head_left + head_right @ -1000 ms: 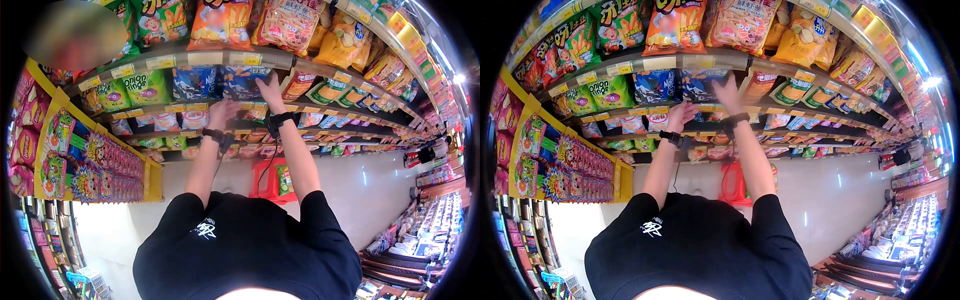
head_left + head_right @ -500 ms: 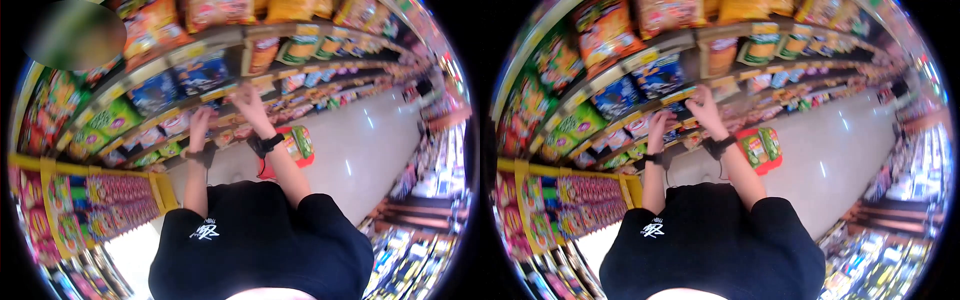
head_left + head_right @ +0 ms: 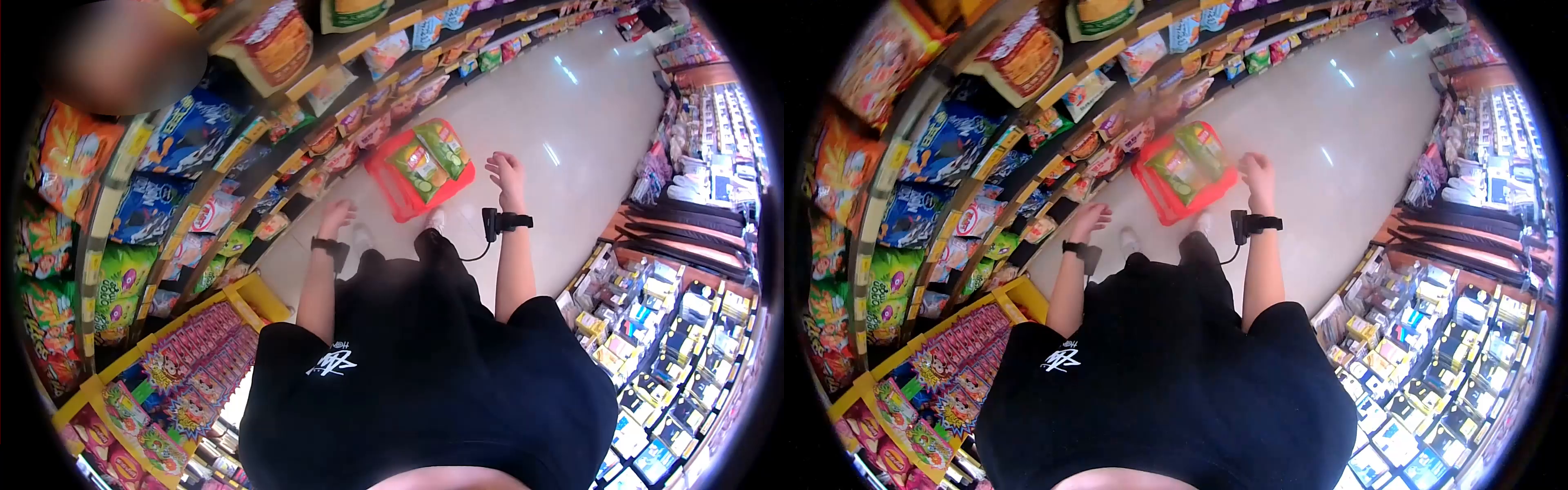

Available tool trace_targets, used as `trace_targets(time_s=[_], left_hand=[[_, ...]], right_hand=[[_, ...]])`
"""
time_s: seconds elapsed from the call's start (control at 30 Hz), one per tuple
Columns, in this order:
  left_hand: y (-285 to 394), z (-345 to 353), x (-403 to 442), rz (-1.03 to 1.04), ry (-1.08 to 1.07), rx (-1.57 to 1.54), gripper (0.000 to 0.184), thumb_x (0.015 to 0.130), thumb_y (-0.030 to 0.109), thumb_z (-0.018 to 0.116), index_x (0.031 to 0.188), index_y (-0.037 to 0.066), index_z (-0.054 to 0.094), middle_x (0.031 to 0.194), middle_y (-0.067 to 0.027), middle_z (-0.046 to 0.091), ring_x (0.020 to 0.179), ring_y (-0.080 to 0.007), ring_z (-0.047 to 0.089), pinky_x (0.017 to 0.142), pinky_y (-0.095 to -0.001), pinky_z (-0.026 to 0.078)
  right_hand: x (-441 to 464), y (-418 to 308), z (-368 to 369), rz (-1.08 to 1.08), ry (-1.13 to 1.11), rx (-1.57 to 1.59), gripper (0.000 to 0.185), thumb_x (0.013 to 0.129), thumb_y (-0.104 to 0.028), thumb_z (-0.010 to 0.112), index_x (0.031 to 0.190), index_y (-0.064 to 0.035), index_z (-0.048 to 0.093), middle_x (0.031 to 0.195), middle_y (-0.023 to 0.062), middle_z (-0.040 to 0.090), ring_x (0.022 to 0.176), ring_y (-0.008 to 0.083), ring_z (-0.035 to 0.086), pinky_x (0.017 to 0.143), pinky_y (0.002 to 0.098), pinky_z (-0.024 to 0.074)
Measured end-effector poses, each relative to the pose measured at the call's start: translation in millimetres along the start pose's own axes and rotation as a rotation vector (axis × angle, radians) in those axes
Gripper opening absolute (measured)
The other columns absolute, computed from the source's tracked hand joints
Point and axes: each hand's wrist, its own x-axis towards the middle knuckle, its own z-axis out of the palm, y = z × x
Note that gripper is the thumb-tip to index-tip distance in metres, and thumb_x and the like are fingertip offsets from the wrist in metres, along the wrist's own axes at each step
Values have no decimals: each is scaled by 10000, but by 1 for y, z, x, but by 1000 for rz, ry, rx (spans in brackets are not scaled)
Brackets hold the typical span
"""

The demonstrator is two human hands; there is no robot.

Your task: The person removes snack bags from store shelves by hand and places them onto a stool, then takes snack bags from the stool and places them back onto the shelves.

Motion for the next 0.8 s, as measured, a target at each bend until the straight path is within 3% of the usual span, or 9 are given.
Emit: trace_targets(time_s=[0.2,0.43,0.53,0.6,0.7,0.8], left_hand=[[5,115,52,-135,-216,92,275,845,284,542,968,50,617,881,-65,661,719,-166,631,635,-288,491],[35,274,111,-351,-207,161,299,856,331,591,960,52,615,860,-56,646,691,-169,641,593,-288,495],[16,314,138,-418,-179,-48,334,849,360,624,979,52,612,858,-56,647,698,-170,644,570,-279,487],[7,328,153,-393,-107,-196,336,857,349,624,1002,47,606,874,-62,648,698,-167,643,558,-262,483],[19,340,151,-340,13,-112,299,884,312,596,1004,38,607,880,-84,650,693,-171,641,546,-264,481],[-6,339,166,-251,-107,-101,265,908,278,565,1009,36,599,868,-91,648,699,-166,638,537,-276,474]], right_hand=[[82,98,-32,193,-33,-118,314,827,-262,568,1051,-42,579,922,60,650,832,153,617,675,294,444],[207,212,-39,94,-54,-260,281,816,-201,558,1035,-29,597,873,52,650,799,140,620,649,285,451],[220,160,-55,216,-46,4,272,820,-187,550,1038,-33,599,881,48,649,814,138,621,671,283,449],[229,141,-67,218,-37,-38,266,823,-183,545,1039,-39,599,893,47,648,828,139,620,693,282,446],[234,127,-85,198,-86,-36,268,830,-188,543,1056,-53,592,923,50,644,863,146,616,737,286,439],[233,107,-99,210,-159,-95,273,844,-206,541,1074,-65,581,952,50,640,892,148,608,753,296,439]])
